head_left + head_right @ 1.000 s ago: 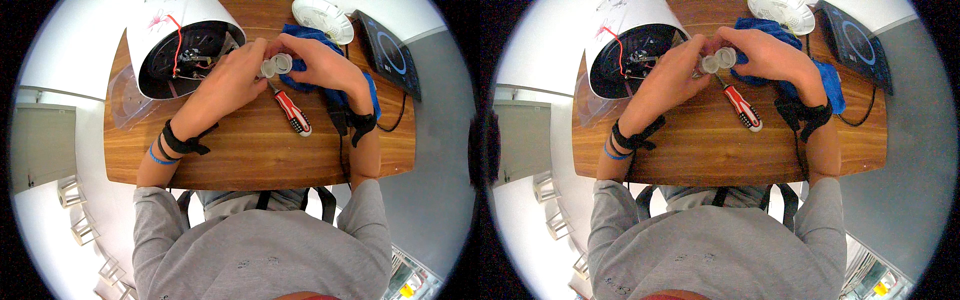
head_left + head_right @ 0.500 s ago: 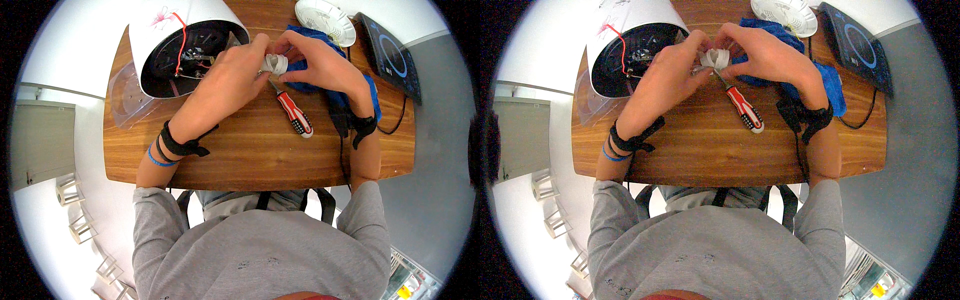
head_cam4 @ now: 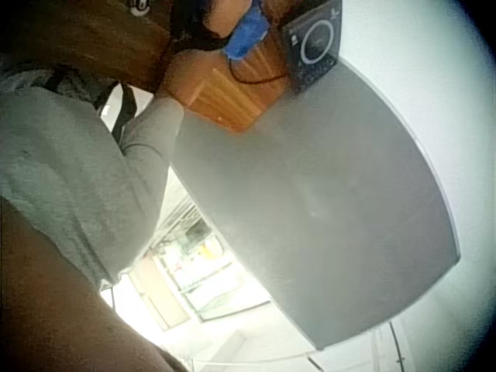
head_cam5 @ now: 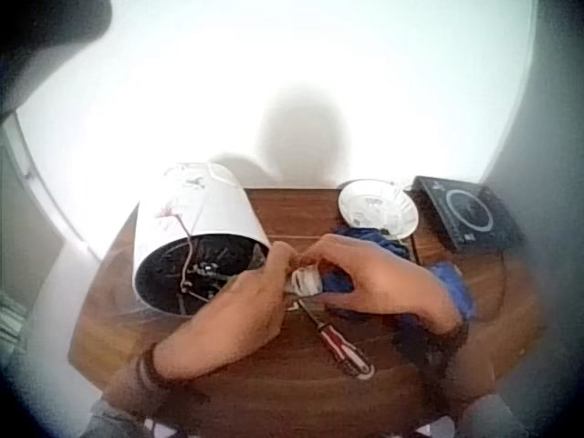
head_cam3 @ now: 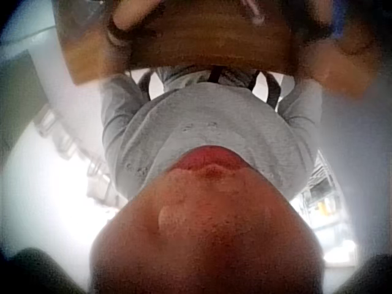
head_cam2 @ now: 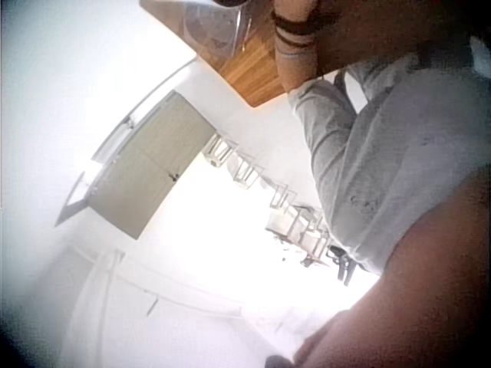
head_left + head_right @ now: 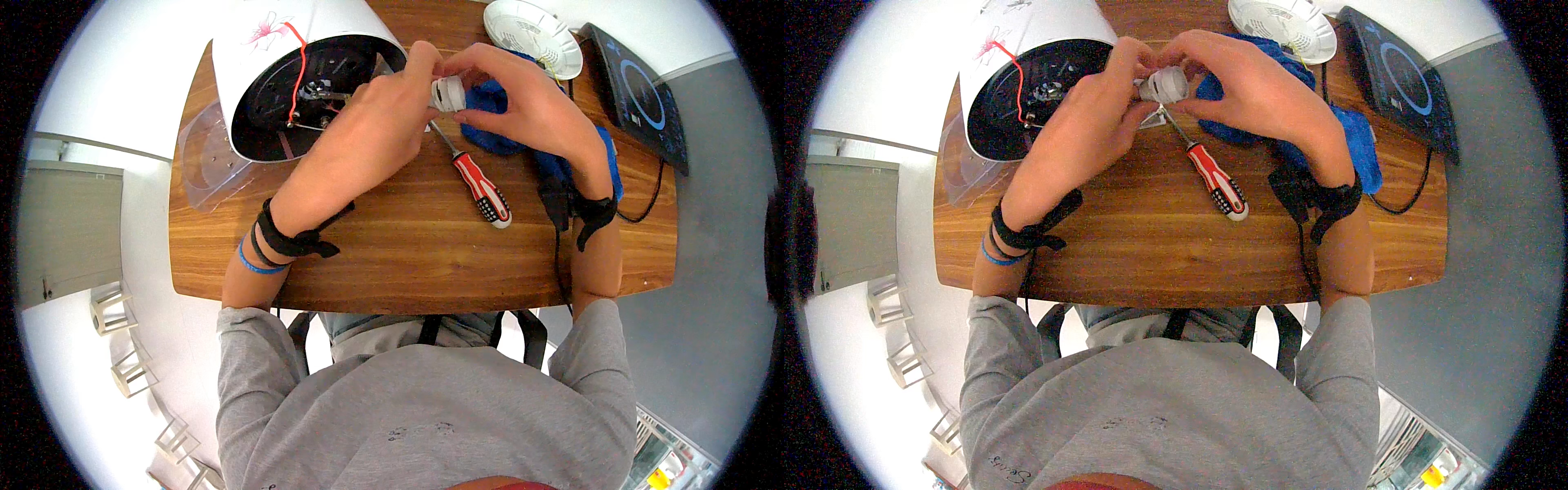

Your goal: The person assembles a white rice cooker by connecting internal wires to a socket, securing the base with a screwdriver, and snapping the lid onto the main body. The person handles the cooker, wires, and screwdriver, then closes the unit.

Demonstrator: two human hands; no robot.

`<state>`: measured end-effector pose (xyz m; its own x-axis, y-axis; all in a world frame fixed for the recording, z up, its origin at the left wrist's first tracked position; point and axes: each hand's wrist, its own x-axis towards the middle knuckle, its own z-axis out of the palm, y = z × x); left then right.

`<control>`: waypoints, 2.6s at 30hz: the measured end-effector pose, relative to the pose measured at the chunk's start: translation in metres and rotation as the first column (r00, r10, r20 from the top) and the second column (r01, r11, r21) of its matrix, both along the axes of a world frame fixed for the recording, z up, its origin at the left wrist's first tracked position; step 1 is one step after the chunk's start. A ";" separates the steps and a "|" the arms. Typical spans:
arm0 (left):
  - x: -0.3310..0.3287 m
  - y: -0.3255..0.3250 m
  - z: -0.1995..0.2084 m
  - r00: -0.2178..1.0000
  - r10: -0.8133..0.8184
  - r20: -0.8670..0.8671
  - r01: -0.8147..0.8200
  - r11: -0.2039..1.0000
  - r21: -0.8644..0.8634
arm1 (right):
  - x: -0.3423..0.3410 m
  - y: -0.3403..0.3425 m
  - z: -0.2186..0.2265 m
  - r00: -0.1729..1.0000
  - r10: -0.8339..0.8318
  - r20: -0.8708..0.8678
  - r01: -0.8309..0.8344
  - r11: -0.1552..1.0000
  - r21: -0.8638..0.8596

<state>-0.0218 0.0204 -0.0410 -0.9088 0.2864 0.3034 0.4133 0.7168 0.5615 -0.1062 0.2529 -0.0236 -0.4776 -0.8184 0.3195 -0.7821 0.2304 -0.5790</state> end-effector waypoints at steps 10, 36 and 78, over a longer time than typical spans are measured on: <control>0.000 0.000 0.004 0.987 -0.039 -0.159 0.049 0.997 0.062 | -0.005 0.002 0.000 0.992 -0.001 -0.124 -0.009 0.997 -0.078; -0.001 0.000 0.007 0.973 -0.024 -0.231 0.038 0.998 0.058 | -0.003 0.004 -0.001 0.999 -0.045 0.020 0.046 0.998 -0.050; 0.003 -0.002 0.018 0.943 0.050 -0.328 -0.052 0.999 0.002 | 0.004 0.005 0.008 0.973 -0.105 0.204 0.108 0.994 -0.006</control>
